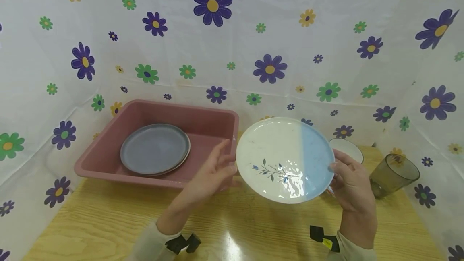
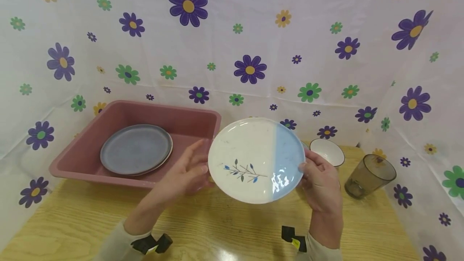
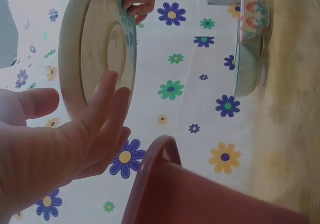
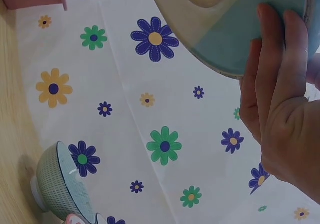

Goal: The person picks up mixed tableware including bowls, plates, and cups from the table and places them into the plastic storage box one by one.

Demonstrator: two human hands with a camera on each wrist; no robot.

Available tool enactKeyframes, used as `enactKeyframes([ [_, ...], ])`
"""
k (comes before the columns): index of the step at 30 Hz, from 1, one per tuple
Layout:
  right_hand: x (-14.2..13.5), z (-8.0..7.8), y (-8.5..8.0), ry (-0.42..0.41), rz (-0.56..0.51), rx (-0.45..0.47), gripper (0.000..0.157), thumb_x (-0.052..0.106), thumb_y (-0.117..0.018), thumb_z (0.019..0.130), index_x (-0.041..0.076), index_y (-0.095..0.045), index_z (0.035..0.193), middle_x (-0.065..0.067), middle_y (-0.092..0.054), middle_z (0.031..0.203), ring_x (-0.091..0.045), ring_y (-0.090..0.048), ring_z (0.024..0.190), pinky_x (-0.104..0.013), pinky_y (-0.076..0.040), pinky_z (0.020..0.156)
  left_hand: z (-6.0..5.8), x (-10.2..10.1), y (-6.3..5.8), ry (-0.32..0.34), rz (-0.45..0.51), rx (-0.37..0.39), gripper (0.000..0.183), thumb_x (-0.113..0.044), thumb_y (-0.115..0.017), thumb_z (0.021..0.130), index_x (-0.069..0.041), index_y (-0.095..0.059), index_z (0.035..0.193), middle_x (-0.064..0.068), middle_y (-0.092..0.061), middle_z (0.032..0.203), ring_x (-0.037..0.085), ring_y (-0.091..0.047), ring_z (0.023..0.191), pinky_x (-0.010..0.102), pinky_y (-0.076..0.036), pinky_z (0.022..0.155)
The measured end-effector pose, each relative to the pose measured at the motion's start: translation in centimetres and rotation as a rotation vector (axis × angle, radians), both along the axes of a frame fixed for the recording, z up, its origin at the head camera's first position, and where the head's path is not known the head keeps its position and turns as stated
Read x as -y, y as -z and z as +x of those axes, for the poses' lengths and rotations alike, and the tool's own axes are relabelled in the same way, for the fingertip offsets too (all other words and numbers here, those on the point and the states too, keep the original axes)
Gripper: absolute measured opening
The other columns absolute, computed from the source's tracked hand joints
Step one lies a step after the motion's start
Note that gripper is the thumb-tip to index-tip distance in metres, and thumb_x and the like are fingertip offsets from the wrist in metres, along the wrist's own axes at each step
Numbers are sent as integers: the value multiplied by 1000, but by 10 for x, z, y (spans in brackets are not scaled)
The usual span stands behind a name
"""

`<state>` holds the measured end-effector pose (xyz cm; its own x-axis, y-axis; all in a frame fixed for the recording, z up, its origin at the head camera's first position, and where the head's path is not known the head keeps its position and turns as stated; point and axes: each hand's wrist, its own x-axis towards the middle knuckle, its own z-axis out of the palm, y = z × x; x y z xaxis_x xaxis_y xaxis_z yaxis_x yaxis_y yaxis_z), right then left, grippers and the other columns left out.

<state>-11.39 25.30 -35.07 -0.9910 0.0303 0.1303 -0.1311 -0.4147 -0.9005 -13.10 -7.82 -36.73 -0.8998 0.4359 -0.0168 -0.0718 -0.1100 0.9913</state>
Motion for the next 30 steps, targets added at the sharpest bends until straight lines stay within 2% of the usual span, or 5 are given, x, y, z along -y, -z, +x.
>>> enactKeyframes([
  [5,3,1,-3,-12,41,32,35,-10,-46,95,10,-72,109,-5,-72,92,-14,-69,72,-23,-58,65,1,-2,2,42,111,50,80,-8,-53,98,-22,-2,159,22,-30,155,31,-61,116,47,-53,95],
  [10,6,1,-3,-36,82,30,37,-9,-46,95,11,-72,111,-4,-74,90,-12,-69,69,-22,-55,60,1,-3,1,100,210,58,76,-1,-47,98,-20,-5,159,25,-39,150,25,-65,110,48,-55,91],
  [14,8,0,-2,-67,105,10,38,-9,-45,95,11,-72,112,-3,-73,90,-11,-69,71,-22,-57,65,0,-2,2,144,311,73,77,4,-43,97,-21,-4,159,30,-43,145,26,-67,107,47,-57,86],
  [18,9,1,-3,-104,115,9,37,-8,-46,96,12,-71,113,-2,-72,94,-11,-70,76,-24,-59,73,-1,-2,3,161,340,65,79,7,-42,96,-22,-4,159,32,-42,145,27,-67,108,47,-58,83],
  [30,10,0,-2,-127,73,5,38,-9,-44,96,11,-70,116,-3,-72,99,-12,-71,79,-26,-59,73,1,3,0,194,389,45,81,11,-40,93,-20,-4,158,35,-42,142,27,-69,102,44,-60,75],
])
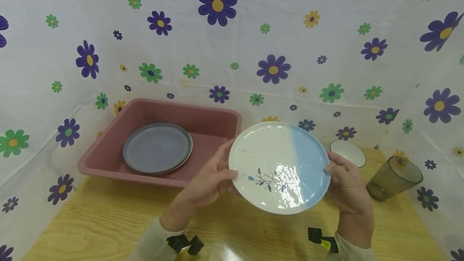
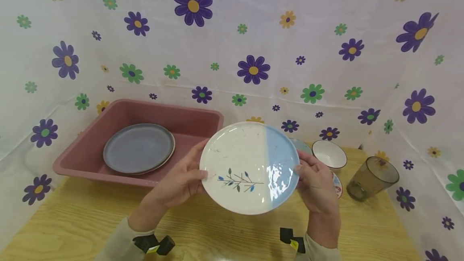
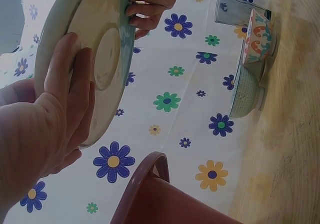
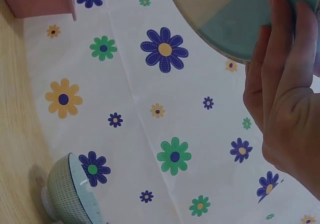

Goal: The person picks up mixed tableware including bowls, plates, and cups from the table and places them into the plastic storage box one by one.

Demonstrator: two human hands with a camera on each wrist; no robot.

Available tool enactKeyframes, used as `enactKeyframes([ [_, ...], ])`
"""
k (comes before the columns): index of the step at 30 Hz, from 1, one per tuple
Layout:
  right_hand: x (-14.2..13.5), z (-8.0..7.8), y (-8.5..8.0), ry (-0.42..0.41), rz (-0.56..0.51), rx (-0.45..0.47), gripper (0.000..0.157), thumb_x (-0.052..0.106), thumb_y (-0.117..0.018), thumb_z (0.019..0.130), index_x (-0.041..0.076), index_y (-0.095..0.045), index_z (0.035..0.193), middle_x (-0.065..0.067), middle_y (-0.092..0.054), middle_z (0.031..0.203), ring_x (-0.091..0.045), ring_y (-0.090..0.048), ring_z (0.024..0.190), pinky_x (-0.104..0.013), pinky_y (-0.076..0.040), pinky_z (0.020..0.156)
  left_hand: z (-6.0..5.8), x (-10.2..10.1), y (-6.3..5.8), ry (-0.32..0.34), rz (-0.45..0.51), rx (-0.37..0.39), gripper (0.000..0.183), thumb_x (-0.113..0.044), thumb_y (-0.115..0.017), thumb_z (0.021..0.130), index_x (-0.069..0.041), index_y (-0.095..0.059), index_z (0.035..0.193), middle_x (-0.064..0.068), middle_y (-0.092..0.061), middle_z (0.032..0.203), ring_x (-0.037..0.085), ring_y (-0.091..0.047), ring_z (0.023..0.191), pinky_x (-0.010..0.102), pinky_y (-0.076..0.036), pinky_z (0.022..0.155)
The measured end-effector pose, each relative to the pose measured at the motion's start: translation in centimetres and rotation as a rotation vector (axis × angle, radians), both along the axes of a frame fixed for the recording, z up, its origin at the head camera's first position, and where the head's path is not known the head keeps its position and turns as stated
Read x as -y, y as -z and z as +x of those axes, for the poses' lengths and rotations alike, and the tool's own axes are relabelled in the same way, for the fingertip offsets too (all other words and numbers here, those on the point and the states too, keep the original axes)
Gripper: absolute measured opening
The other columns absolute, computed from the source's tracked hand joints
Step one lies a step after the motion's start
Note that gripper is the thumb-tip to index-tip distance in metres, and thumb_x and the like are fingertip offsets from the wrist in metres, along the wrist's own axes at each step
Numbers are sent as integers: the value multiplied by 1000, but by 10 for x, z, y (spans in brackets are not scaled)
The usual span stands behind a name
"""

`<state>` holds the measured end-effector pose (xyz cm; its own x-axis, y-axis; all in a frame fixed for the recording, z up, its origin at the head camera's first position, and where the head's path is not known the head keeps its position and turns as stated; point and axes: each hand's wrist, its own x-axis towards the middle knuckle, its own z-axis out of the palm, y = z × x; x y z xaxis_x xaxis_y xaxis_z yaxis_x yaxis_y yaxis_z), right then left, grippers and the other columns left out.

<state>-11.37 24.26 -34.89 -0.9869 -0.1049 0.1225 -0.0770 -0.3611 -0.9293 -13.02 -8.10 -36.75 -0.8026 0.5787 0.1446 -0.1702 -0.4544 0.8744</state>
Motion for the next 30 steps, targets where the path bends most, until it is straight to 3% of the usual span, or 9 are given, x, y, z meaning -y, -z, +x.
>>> enactKeyframes([
  [9,1,-2,0,-1,52,-3,36,-3,-45,99,14,-70,119,-3,-69,102,-13,-70,81,-27,-59,75,1,0,-2,-44,9,8,81,14,-40,91,-17,-7,158,24,-25,157,25,-67,105,41,-60,74],
  [17,8,-5,-1,-71,10,-23,35,0,-42,102,9,-67,124,-3,-69,101,-13,-70,79,-26,-59,73,-1,4,-2,-77,21,20,81,15,-41,91,-16,-8,158,26,-26,156,25,-66,108,39,-60,75],
  [24,14,-6,1,-44,-7,-28,34,1,-42,102,10,-69,120,-1,-69,99,-11,-68,79,-23,-58,72,-1,8,-5,-105,11,10,81,15,-40,91,-16,-7,159,31,-31,152,23,-68,103,34,-60,74],
  [30,18,-8,4,-52,19,-90,35,3,-39,105,10,-67,124,0,-69,100,-10,-68,82,-22,-58,74,-1,12,-8,-136,-2,-21,84,16,-43,89,-15,-7,159,34,-31,150,21,-69,99,35,-60,75],
])
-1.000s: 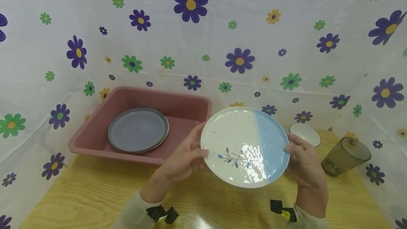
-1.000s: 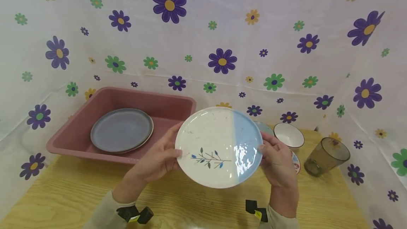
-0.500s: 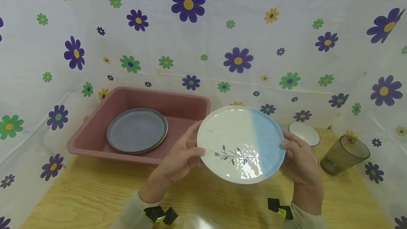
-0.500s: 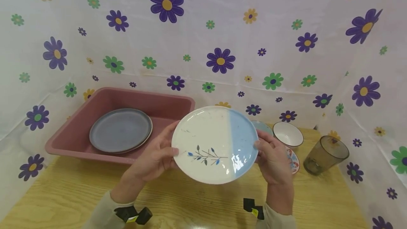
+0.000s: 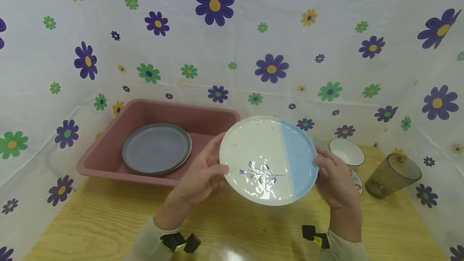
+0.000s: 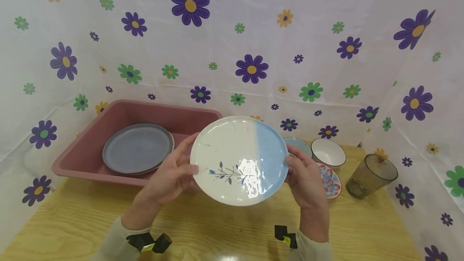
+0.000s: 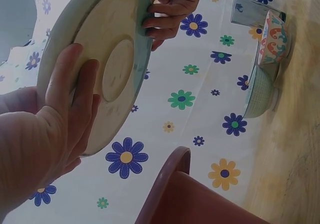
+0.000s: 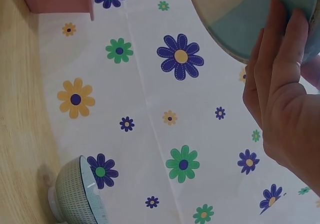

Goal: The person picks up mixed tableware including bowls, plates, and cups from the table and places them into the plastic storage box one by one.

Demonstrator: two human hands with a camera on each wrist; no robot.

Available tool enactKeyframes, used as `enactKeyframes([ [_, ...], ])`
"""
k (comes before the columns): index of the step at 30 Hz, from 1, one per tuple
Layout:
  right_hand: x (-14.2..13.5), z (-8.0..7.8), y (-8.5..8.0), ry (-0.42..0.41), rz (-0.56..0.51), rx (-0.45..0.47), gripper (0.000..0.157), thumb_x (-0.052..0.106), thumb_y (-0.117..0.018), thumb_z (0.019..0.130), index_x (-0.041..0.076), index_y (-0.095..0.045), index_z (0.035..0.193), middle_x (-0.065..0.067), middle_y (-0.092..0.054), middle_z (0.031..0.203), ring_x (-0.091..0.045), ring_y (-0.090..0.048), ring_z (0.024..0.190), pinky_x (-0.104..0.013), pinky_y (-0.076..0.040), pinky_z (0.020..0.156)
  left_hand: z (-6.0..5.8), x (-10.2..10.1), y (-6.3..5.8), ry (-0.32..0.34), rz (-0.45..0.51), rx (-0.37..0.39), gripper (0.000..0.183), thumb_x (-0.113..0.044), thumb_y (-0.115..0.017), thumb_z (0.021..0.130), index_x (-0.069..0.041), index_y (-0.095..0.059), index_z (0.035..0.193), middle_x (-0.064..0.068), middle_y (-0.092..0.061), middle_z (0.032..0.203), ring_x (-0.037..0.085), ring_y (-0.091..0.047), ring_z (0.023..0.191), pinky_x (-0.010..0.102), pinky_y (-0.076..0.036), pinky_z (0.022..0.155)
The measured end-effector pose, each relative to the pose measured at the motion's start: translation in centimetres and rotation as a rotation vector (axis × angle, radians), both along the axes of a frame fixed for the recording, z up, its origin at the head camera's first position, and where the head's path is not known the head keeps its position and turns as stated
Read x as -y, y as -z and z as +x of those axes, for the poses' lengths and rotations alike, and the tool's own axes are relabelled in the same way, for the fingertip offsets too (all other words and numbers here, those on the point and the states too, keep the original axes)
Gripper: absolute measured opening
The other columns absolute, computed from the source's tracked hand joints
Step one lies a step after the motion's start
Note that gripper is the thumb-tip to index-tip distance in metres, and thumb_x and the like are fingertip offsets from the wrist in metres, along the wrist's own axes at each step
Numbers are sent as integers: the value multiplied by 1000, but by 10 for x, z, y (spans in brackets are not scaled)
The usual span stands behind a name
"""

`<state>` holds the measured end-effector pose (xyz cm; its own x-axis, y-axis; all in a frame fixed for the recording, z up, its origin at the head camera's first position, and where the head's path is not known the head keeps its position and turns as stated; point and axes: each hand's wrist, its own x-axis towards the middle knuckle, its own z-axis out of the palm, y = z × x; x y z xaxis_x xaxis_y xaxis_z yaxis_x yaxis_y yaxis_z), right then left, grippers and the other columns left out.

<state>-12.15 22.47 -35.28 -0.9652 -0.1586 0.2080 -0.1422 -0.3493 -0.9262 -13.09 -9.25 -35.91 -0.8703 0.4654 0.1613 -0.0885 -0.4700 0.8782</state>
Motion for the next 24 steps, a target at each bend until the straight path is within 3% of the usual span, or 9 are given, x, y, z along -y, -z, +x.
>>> enactKeyframes([
  [16,9,-3,3,-9,1,-52,35,2,-40,105,3,-63,131,-2,-70,101,-11,-69,75,-25,-60,69,0,9,-6,-39,-22,-83,85,15,-45,88,-13,-9,159,33,-32,150,21,-68,98,39,-60,74],
  [24,8,-4,4,-23,37,-82,33,2,-41,105,3,-64,128,-3,-70,103,-12,-69,77,-26,-60,68,-1,15,-7,-61,-67,-122,85,16,-45,89,-11,-6,159,28,-27,156,20,-68,101,34,-59,78],
])
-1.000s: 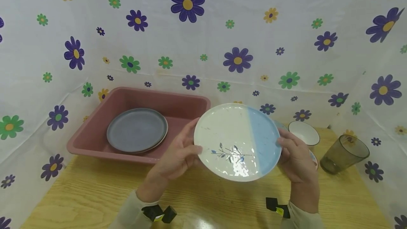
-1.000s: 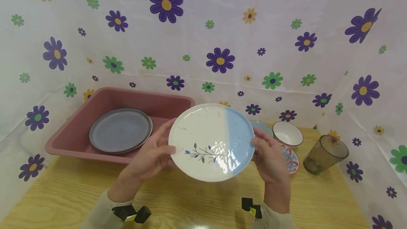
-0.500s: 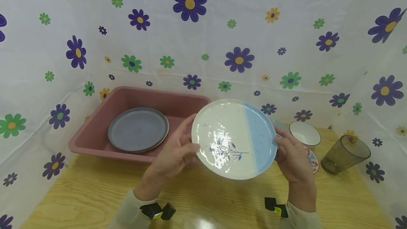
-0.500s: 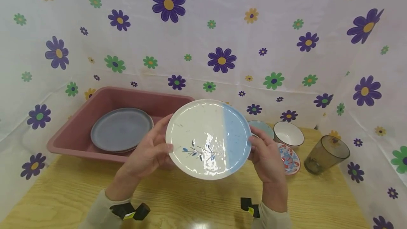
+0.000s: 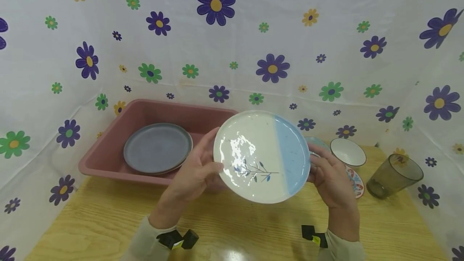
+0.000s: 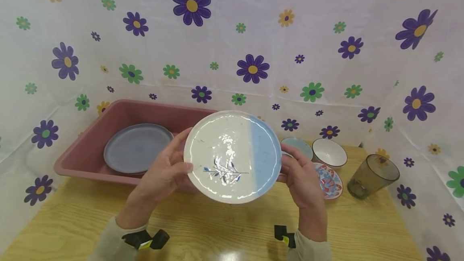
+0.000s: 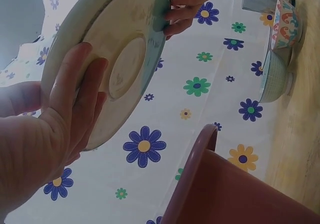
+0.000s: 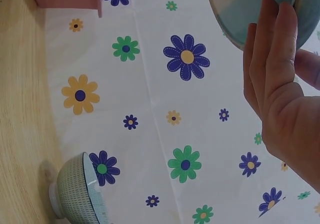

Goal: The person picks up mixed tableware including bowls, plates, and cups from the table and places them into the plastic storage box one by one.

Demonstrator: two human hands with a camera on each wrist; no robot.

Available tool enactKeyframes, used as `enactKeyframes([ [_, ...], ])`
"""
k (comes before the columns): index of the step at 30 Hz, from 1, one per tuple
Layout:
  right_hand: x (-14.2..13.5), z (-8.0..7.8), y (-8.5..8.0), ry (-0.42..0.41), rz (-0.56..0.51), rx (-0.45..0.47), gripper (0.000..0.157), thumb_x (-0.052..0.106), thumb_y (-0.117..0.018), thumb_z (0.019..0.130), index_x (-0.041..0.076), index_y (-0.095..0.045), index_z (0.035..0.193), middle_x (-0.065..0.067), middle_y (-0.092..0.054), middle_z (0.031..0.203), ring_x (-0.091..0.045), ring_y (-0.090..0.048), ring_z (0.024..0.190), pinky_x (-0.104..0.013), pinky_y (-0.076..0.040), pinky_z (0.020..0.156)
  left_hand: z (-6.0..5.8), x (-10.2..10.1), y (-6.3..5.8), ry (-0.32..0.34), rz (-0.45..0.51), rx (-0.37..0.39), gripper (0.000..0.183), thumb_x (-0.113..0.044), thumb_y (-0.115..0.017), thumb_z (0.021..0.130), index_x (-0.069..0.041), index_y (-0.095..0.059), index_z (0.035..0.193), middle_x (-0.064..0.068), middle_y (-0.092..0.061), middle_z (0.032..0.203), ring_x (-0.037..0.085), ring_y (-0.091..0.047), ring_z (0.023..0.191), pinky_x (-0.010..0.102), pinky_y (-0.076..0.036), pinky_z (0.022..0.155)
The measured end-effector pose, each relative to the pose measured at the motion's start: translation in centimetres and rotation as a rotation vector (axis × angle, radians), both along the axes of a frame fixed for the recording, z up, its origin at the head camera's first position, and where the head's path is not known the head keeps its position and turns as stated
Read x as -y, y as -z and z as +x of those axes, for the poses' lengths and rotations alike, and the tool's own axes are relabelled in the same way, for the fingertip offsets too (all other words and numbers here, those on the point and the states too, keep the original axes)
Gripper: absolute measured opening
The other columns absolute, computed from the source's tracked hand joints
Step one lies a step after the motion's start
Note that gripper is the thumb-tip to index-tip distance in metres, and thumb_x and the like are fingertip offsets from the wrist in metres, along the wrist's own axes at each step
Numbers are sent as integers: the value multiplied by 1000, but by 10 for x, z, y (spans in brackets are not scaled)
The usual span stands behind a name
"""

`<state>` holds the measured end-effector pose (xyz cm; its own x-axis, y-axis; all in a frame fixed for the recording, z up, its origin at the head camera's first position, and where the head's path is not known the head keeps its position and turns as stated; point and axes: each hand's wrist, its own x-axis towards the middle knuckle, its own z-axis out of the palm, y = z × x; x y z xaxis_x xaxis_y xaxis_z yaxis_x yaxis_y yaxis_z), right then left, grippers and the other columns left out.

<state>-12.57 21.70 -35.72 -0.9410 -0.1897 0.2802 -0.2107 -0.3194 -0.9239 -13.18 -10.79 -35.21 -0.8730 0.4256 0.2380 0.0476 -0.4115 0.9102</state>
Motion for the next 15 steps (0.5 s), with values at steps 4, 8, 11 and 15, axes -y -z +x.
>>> enactKeyframes([
  [4,0,-1,1,-34,-20,-8,32,1,-40,105,4,-67,122,-4,-70,102,-13,-71,80,-25,-60,68,1,4,-2,-32,-16,-9,84,15,-46,88,-12,-9,159,27,-30,155,19,-67,100,33,-59,78],
  [8,2,-2,3,-80,-41,-9,34,-2,-38,104,6,-68,118,-4,-71,101,-14,-72,81,-27,-60,67,0,8,-4,-40,-4,-3,84,15,-45,89,-14,-10,159,31,-34,150,20,-68,97,32,-60,77],
  [11,4,-3,4,-117,-39,-19,36,-3,-37,103,8,-67,119,-3,-71,102,-14,-72,80,-27,-60,67,-1,11,-5,-41,7,-10,84,15,-45,89,-14,-9,159,32,-33,150,20,-68,96,31,-60,76],
  [15,8,-4,5,-158,-23,-30,37,-3,-37,104,9,-65,123,-3,-71,103,-15,-73,81,-28,-60,68,-2,16,-6,-46,20,-24,83,15,-45,89,-13,-9,159,31,-34,149,20,-68,94,34,-60,73],
])
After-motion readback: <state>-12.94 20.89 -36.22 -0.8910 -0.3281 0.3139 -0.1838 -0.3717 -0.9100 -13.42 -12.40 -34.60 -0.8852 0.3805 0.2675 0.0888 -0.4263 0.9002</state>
